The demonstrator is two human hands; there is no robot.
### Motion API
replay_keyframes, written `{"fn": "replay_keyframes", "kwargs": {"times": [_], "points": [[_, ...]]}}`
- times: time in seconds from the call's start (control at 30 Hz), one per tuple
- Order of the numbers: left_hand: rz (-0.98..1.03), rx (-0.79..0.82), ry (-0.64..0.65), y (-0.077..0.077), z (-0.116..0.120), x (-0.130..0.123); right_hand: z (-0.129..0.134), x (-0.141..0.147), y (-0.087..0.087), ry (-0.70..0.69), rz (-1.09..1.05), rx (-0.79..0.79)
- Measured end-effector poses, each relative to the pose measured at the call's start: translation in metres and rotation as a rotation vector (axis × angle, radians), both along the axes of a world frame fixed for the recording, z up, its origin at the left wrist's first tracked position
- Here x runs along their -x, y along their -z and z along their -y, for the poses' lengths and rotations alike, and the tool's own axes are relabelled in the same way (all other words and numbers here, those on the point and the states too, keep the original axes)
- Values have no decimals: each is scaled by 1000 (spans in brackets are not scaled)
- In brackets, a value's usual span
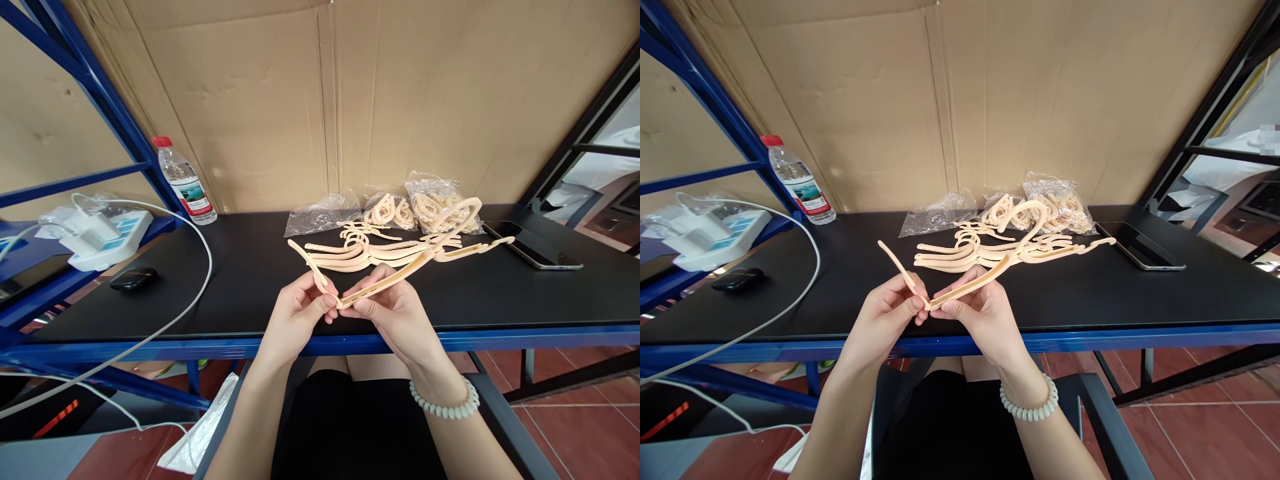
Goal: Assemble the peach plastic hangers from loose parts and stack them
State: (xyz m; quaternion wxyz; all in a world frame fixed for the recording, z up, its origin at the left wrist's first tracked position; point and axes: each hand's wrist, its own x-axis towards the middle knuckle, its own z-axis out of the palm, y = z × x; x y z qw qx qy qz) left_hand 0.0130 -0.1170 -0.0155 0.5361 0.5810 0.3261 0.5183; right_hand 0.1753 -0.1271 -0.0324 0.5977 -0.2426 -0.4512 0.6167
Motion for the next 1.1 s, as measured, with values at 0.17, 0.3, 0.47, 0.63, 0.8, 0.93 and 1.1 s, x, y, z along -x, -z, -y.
{"fn": "replay_keyframes", "kwargs": {"times": [0.17, 0.3, 0.47, 0.63, 0.8, 0.93, 1.1], "points": [[0, -20, -45, 0, 1, -4, -1, 1, 0, 29, -8, -7], [-11, -20, -106, 0, 6, -10, -1, 2, 0, 44, -10, -22], [-8, -34, -212, 0, 13, -17, -1, 2, 0, 54, -9, -32], [-2, -30, -258, 2, 15, -20, -2, 2, 2, 36, -15, -41], [24, -32, -276, 4, 15, -23, -2, 1, 3, 32, -29, -37], [25, -49, -312, 6, 16, -28, -2, 2, 3, 51, -27, -32], [18, -106, -395, 8, 16, -31, -2, 3, 3, 90, -52, -26]]}}
